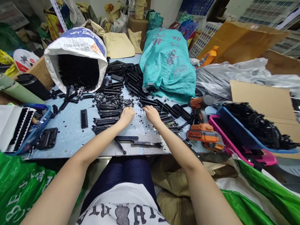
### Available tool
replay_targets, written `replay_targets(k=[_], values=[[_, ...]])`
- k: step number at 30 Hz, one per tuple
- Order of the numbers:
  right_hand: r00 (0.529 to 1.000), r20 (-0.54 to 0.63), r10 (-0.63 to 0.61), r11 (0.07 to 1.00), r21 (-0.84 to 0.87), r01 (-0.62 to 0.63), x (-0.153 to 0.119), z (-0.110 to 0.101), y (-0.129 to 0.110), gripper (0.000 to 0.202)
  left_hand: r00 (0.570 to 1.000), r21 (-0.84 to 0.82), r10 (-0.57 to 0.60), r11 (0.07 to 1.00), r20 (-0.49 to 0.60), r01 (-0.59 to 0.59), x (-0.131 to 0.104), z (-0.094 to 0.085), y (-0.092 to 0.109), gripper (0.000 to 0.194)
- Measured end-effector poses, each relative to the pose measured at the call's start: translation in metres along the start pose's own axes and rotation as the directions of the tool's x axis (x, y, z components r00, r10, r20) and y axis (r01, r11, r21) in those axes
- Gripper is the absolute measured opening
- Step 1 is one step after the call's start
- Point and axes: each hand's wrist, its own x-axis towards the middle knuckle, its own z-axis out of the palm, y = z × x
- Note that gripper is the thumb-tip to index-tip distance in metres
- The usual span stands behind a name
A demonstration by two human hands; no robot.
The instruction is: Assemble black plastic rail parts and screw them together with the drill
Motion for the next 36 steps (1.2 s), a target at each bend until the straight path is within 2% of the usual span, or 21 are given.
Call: replay_targets(k=[3,5,6,8,11,13,16,20,24,26,29,33,36], values=[[0.998,0.048,-0.029,0.999,0.042,0.027,0.034,0.005,0.004,0.022,0.982,-0.143,-0.049,0.989,-0.185,0.022,-0.047,-0.015,-0.007,0.024],[0.999,0.033,-0.021,0.997,0.073,0.019,0.03,0.005,-0.001,0.02,0.923,-0.351,-0.149,0.936,-0.356,0.016,-0.087,-0.018,-0.018,0.023],[1.0,-0.01,-0.014,0.993,0.116,0.015,0.02,0.003,-0.005,0.019,0.889,-0.434,-0.2,0.901,-0.411,0.002,-0.107,-0.017,-0.024,0.023],[0.989,-0.146,-0.005,0.958,0.283,0.046,-0.01,-0.003,-0.019,0.018,0.85,-0.526,-0.271,0.85,-0.452,-0.008,-0.144,-0.01,-0.032,0.023],[0.952,-0.307,-0.004,0.823,0.539,0.178,-0.061,-0.017,-0.047,0.014,0.845,-0.525,-0.286,0.851,-0.452,0.007,-0.176,0.007,-0.035,0.024],[0.946,-0.323,-0.01,0.773,0.598,0.213,-0.087,-0.023,-0.063,0.012,0.847,-0.458,-0.254,0.889,-0.467,0.014,-0.183,0.015,-0.033,0.024],[0.944,-0.329,0.007,0.755,0.621,0.211,-0.104,-0.022,-0.078,0.011,0.857,-0.297,-0.145,0.955,-0.494,-0.01,-0.18,0.019,-0.031,0.025],[0.937,-0.348,0.002,0.765,0.604,0.222,-0.106,-0.015,-0.081,0.012,0.891,-0.137,0.101,0.974,-0.442,-0.179,-0.174,0.013,-0.031,0.026],[0.924,-0.38,-0.035,0.798,0.546,0.255,-0.104,-0.014,-0.081,0.015,0.869,-0.095,0.195,0.96,-0.454,-0.265,-0.174,0.009,-0.033,0.024],[0.926,-0.368,-0.078,0.82,0.505,0.269,-0.106,-0.012,-0.083,0.018,0.862,-0.093,0.217,0.953,-0.458,-0.289,-0.176,0.008,-0.035,0.024],[0.944,-0.3,-0.14,0.845,0.46,0.272,-0.113,-0.002,-0.084,0.025,0.875,-0.12,0.215,0.949,-0.433,-0.292,-0.177,0.007,-0.038,0.025],[0.958,-0.248,-0.141,0.85,0.466,0.246,-0.129,0.009,-0.078,0.029,0.922,-0.171,0.16,0.958,-0.352,-0.231,-0.18,0.005,-0.04,0.028],[0.966,-0.209,-0.148,0.881,0.417,0.226,-0.132,0.005,-0.082,0.035,0.943,-0.187,0.078,0.972,-0.324,-0.144,-0.188,0.004,-0.033,0.031]])
